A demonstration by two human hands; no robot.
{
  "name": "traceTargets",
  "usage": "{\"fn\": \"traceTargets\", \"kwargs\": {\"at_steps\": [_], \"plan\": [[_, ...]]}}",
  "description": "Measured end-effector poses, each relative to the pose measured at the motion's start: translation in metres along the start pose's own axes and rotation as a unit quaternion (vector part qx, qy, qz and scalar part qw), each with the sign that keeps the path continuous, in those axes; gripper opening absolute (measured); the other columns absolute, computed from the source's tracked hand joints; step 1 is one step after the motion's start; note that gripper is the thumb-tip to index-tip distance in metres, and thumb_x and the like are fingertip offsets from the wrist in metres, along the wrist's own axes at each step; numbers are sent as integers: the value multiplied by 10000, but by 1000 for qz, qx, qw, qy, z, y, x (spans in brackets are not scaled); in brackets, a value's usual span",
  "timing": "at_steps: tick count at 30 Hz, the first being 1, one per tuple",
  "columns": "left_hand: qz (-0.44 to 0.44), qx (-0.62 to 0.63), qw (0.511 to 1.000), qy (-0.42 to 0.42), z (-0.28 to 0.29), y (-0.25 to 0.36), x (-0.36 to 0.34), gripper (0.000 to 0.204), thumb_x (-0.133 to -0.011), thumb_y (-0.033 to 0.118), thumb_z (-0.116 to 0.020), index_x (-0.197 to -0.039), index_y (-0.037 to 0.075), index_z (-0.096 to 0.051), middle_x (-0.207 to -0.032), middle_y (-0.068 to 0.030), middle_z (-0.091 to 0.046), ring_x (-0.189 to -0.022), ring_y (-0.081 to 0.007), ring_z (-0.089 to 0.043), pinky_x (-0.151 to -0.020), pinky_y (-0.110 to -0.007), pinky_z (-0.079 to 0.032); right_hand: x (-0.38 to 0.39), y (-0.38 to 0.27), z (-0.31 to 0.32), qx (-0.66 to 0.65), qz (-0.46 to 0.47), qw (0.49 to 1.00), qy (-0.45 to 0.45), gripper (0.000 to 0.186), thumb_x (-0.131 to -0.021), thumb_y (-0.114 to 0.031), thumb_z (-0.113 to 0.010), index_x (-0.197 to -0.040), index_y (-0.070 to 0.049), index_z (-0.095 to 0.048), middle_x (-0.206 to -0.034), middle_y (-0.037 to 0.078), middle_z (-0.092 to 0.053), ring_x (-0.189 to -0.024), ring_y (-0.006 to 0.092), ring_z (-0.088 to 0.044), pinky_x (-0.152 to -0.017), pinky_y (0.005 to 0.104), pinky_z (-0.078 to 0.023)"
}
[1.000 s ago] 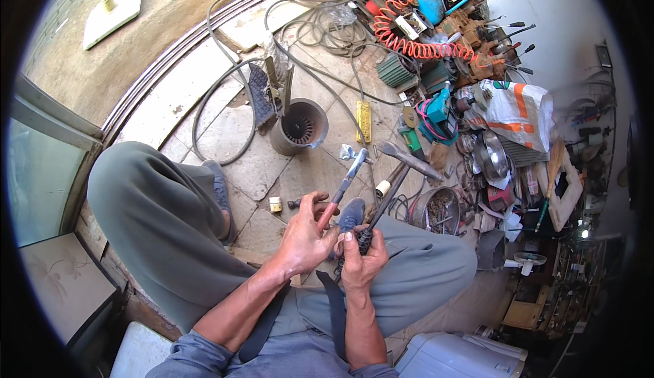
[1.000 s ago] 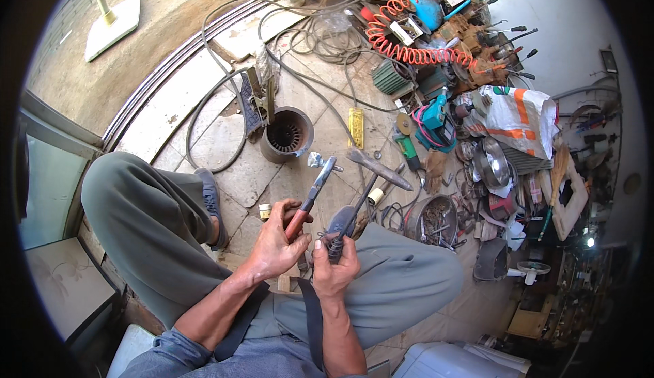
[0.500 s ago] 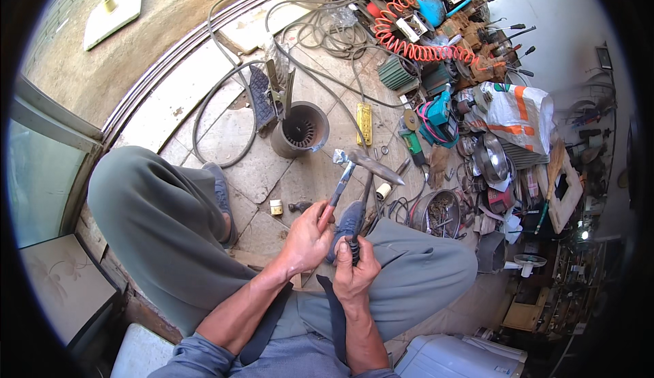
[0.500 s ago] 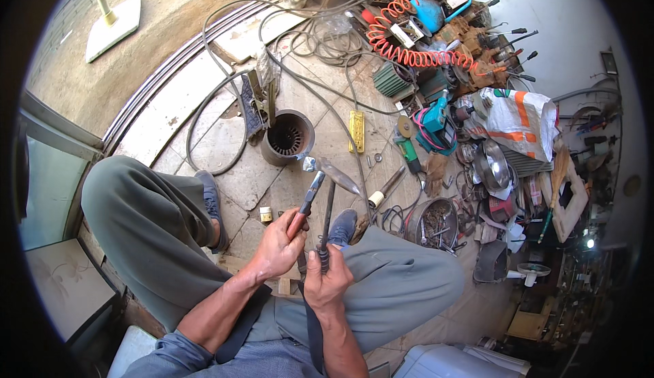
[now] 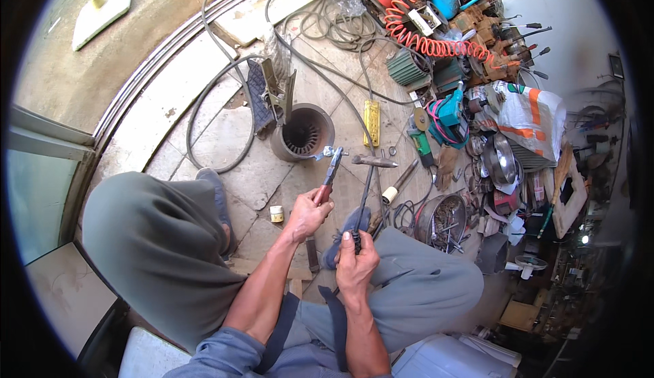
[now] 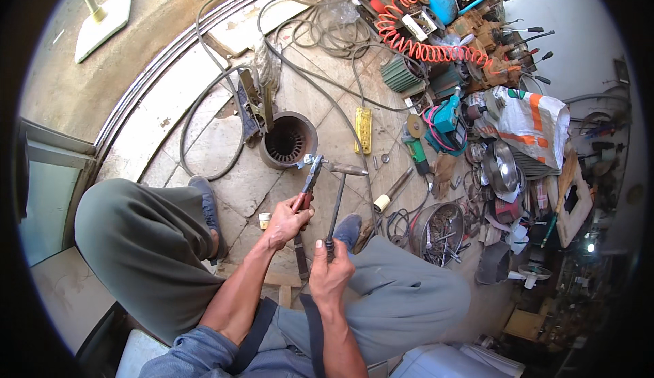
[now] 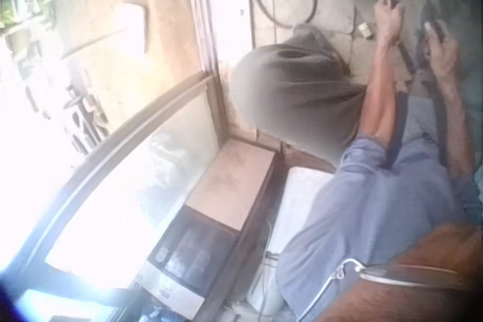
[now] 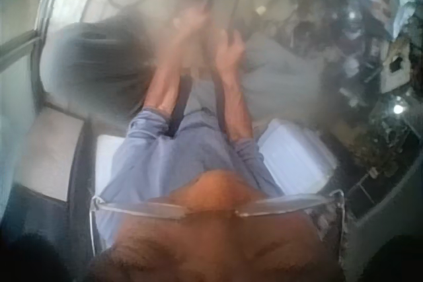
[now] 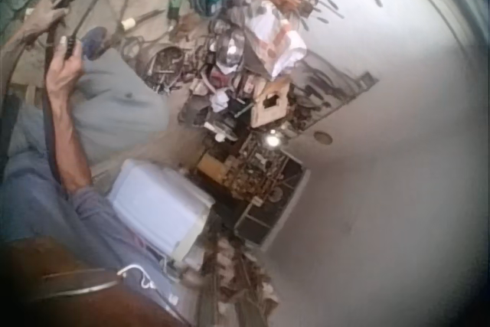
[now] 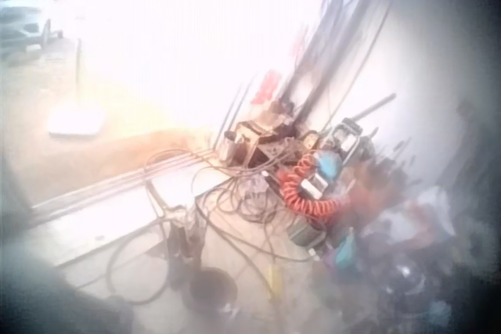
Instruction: The person welds a cylindrical metal part using a welding torch while holding it with pliers. They repeatedly strike the weld point, producing sparks, and occasionally reposition the part. The person also uses a hammer to tap the welded area.
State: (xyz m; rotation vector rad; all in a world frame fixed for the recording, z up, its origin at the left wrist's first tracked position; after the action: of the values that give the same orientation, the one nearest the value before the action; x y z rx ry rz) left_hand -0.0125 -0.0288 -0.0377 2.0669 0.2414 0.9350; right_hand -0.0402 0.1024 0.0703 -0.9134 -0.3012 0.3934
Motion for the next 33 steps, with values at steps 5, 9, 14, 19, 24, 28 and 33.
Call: {"fn": "traceTargets", "kwargs": {"at_steps": [5,9,14,19,24,28,33], "plan": [[-45,-49,996,56,1,-13,-9,350,-897,121,-694,-1212,-22,-643,-775,35,-561,-663,-57,-482,-581,-243,-414,-8,0,-5,14,-60,998,-12,298,-958,-219,-671,-1051,62,-637,-705,120,-616,-623,194,-569,-613,374,-485],[7,-9,999,40,2,-12,-6,351,-903,123,-690,-1218,-29,-652,-789,35,-567,-673,-55,-482,-582,-245,-409,-15,-4,-13,54,-35,998,-4,289,-957,-198,-663,-1072,65,-631,-729,159,-629,-631,256,-604,-627,390,-497],[6,-5,999,35,3,-13,-8,332,-912,127,-688,-1207,-25,-662,-783,37,-568,-673,-54,-484,-576,-245,-404,-24,-21,-25,127,28,991,-15,268,-963,-162,-636,-1094,71,-625,-832,220,-664,-712,360,-656,-663,427,-514],[4,-17,999,39,3,-16,-10,368,-912,127,-692,-1242,-30,-652,-841,17,-609,-702,-60,-505,-606,-246,-432,-30,-21,-33,158,13,987,-36,235,-962,-138,-627,-1075,68,-632,-876,239,-671,-766,399,-664,-698,448,-517],[2,1,999,48,0,-18,-10,381,-911,119,-688,-1257,-36,-645,-876,5,-627,-725,-66,-519,-638,-250,-453,-33,-23,-35,160,-17,986,-52,226,-961,-130,-623,-1075,65,-637,-882,238,-670,-786,408,-665,-710,445,-518],[5,-13,999,44,2,-16,-11,370,-913,119,-684,-1247,-37,-649,-878,2,-632,-737,-68,-524,-650,-257,-458,-33,-21,-38,158,-2,986,-45,222,-962,-136,-622,-1065,60,-633,-876,233,-664,-779,413,-656,-699,451,-512],[6,-23,999,43,3,-15,-12,368,-913,121,-683,-1242,-41,-649,-897,-8,-647,-763,-70,-533,-666,-264,-467,-40,-26,-37,168,-30,982,-78,217,-967,-134,-611,-1059,62,-627,-875,239,-662,-769,427,-649,-688,456,-508]]}}
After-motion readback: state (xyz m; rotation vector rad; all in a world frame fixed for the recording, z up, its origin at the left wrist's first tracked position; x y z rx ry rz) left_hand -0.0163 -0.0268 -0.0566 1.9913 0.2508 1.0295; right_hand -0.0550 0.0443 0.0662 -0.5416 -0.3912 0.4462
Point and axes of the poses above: each hand's wrist, its own x-axis away from the middle knuckle, its own z-axis out of the back of the hand, y = z × x, the point moved 2 cm from there along -x, towards the middle knuckle
